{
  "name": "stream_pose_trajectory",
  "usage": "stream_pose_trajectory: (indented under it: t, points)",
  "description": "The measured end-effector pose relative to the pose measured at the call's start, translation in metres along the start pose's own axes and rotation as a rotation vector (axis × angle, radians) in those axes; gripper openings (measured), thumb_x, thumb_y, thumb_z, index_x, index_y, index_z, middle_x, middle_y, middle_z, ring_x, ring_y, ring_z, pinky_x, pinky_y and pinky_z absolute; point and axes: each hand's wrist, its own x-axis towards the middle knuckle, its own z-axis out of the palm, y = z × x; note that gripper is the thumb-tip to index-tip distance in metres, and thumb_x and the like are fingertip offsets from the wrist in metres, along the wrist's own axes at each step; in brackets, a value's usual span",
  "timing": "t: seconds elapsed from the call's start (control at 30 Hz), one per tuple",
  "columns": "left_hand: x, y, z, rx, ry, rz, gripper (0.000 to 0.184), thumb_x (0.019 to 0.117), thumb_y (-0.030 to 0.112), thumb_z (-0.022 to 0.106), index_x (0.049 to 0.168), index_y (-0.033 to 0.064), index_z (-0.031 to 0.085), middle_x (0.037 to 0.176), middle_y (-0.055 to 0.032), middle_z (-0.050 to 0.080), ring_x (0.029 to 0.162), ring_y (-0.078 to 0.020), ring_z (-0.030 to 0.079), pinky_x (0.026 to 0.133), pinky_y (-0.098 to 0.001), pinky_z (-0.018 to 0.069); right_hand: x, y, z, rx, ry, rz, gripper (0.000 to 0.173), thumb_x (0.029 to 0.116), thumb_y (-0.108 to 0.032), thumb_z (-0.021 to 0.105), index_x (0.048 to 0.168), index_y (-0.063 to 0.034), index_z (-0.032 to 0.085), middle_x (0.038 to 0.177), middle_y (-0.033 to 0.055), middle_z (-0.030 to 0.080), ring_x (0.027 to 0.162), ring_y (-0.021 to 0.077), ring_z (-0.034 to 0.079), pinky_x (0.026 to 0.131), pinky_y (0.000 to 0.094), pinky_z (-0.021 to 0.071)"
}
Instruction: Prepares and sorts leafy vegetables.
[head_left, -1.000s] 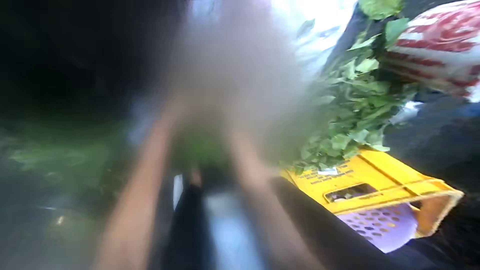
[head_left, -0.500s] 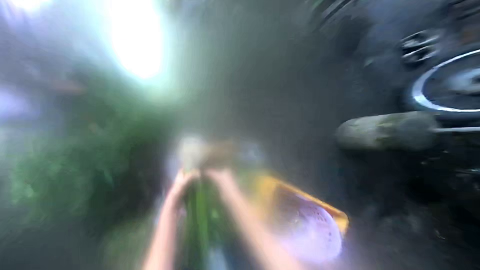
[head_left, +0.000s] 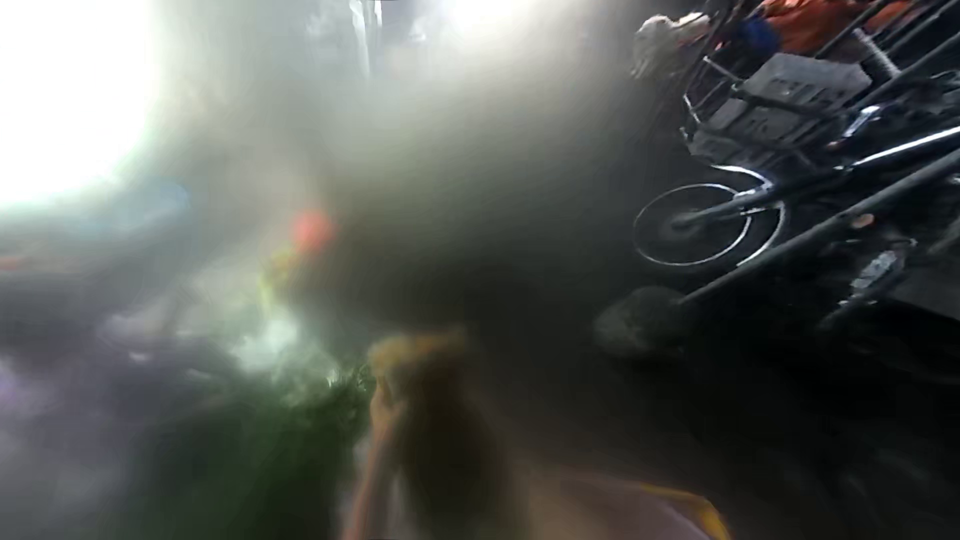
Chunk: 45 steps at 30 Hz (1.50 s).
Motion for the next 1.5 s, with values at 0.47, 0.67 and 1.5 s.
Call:
stream_pose_trajectory:
  t: [0.47,0.67,1.5]
  points:
    - [0.124,0.005,-0.003,-0.23,-0.158,-0.182,0.019,0.0997,0.027,0.053,0.107,0.0133,0.064,0.081,-0.0006,0.069,0.07,-0.0107,0.068,0.061,-0.0305,0.0585,0.088,-0.041,0.016,-0.203,0.228,0.067,0.052,0.0806,0.002,0.081,0.126,-0.0097,0.059,0.106,0.0039,0.067,0.089,0.0102,0.063,0.074,0.0298,0.0552]
    - [0.224,0.029,0.01,0.091,-0.251,-0.06,0.038,0.0895,0.009,0.072,0.125,0.0043,0.059,0.095,-0.01,0.069,0.078,-0.0175,0.068,0.067,-0.0371,0.0592,0.16,-0.053,0.051,-0.272,0.555,-0.007,0.043,0.0875,0.001,0.075,0.127,-0.0035,0.06,0.11,0.0077,0.066,0.097,0.0126,0.062,0.083,0.0321,0.0543]
    - [0.449,0.146,-0.027,-0.118,-0.179,0.109,0.056,0.0755,0.006,0.079,0.124,-0.0095,0.055,0.103,-0.0127,0.071,0.093,-0.0143,0.071,0.085,-0.0327,0.0612,0.377,-0.143,0.186,-0.24,0.678,-0.121,0.068,0.0761,0.002,0.084,0.136,0.0015,0.051,0.124,0.0157,0.063,0.112,0.0187,0.063,0.095,0.0342,0.0557]
